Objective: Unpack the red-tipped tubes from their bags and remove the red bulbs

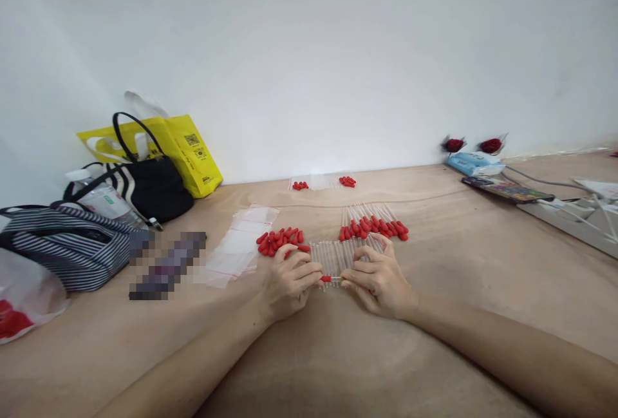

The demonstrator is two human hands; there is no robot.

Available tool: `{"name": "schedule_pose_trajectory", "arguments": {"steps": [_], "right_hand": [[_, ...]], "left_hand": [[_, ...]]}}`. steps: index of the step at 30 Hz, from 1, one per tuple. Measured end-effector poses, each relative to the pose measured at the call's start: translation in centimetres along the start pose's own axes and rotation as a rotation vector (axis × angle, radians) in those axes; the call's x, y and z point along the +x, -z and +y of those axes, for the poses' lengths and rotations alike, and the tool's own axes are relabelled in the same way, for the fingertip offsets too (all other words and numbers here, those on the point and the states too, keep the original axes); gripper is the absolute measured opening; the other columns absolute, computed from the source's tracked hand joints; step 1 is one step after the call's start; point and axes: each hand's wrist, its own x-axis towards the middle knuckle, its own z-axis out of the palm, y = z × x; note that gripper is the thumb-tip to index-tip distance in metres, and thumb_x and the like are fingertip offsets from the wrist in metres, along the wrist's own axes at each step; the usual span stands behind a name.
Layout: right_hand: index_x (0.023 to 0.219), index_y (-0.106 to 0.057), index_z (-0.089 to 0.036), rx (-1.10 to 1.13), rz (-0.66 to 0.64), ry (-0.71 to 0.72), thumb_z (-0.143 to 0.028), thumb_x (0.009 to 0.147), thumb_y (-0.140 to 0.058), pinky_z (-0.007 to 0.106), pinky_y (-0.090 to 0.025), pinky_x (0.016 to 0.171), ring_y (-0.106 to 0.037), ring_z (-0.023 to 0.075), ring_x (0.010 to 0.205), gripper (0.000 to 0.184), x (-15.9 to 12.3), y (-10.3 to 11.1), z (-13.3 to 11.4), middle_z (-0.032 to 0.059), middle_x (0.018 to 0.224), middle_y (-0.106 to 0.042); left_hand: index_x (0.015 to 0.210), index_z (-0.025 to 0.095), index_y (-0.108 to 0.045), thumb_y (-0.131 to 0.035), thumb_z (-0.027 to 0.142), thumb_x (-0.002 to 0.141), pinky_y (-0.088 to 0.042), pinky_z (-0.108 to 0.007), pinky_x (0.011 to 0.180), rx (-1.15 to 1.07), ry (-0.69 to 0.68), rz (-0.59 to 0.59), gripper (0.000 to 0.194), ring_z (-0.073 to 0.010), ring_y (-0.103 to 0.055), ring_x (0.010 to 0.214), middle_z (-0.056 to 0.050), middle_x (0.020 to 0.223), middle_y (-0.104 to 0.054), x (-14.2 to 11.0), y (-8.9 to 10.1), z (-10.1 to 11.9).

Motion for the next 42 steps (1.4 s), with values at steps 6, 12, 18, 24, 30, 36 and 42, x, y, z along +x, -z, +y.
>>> {"name": "schedule_pose_trajectory", "arguments": {"steps": [6, 12, 18, 24, 30, 36, 42], "right_hand": [[0.074, -0.061, -0.022, -0.004, -0.027, -0.020, -0.026, 0.080, -0.047, 0.047, -0.014, 0.094, -0.050, 0.0138, 0.074, 0.016, 0.0, 0.0, -0.1, -0.0037, 0.054, -0.055], [0.074, -0.061, -0.022, -0.048, -0.032, -0.026, -0.026, 0.080, -0.047, 0.044, -0.015, 0.094, -0.050, 0.0129, 0.073, 0.017, -0.3, 0.3, 0.2, -0.0038, 0.054, -0.054], [0.077, -0.064, -0.023, -0.119, 0.055, -0.180, -0.027, 0.082, -0.046, 0.038, -0.022, 0.087, -0.047, 0.0116, 0.065, 0.019, -0.7, 0.7, 1.5, -0.0022, 0.059, -0.058], [0.099, -0.060, -0.021, -0.141, 0.012, -0.265, -0.016, 0.080, -0.041, 0.035, -0.026, 0.081, -0.051, 0.0132, 0.071, 0.027, -0.2, 0.4, 1.9, -0.0002, 0.067, -0.061], [0.074, -0.059, -0.020, -0.175, 0.058, -0.269, -0.019, 0.077, -0.047, 0.037, -0.022, 0.084, -0.052, 0.0119, 0.063, 0.013, 1.7, -0.4, 1.6, -0.0019, 0.064, -0.064], [0.060, -0.056, -0.018, -0.337, 0.068, -0.134, -0.015, 0.073, -0.049, 0.038, -0.023, 0.083, -0.046, 0.0128, 0.059, 0.015, 2.7, -2.2, 0.6, -0.0004, 0.053, -0.059], [0.060, -0.055, -0.020, -0.374, -0.037, -0.128, -0.028, 0.076, -0.050, 0.042, -0.025, 0.078, -0.047, 0.0165, 0.066, 0.019, 2.5, -2.6, -0.3, 0.0010, 0.058, -0.058]], "left_hand": [[0.076, 0.021, -0.058, -0.045, 0.018, 0.083, -0.031, -0.037, 0.081, 0.029, 0.003, -0.011, 0.014, -0.0129, -0.056, 0.073, 0.005, 0.078, -0.068, 0.2, 0.1, 0.3], [0.074, 0.022, -0.059, -0.047, 0.019, 0.081, -0.033, -0.037, 0.079, 0.100, 0.021, 0.029, 0.014, -0.0139, -0.056, 0.073, 0.003, 0.077, -0.068, -0.2, 0.5, -0.1], [0.082, 0.019, -0.059, -0.045, 0.019, 0.082, -0.042, -0.031, 0.071, 0.087, 0.362, 0.186, 0.014, -0.0150, -0.054, 0.076, -0.004, 0.082, -0.062, -1.4, 1.0, -2.5], [0.095, 0.016, -0.059, -0.040, 0.019, 0.082, -0.047, -0.028, 0.068, 0.032, 0.528, 0.180, 0.023, -0.0148, -0.052, 0.076, -0.005, 0.082, -0.050, -0.5, 1.0, -4.5], [0.103, 0.018, -0.055, -0.044, 0.018, 0.075, -0.045, -0.030, 0.069, 0.072, 0.633, -0.022, 0.030, -0.0164, -0.056, 0.076, -0.004, 0.084, -0.060, 1.0, 0.8, -7.2], [0.084, 0.020, -0.062, -0.050, 0.018, 0.070, -0.037, -0.039, 0.069, 0.312, 0.568, -0.207, 0.019, -0.0242, -0.056, 0.077, -0.006, 0.078, -0.066, 2.2, -0.8, -7.1], [0.083, 0.019, -0.061, -0.047, 0.022, 0.079, -0.034, -0.045, 0.082, 0.246, 0.440, -0.045, 0.015, -0.0226, -0.053, 0.087, -0.007, 0.089, -0.062, 1.9, -0.3, -4.5]]}}
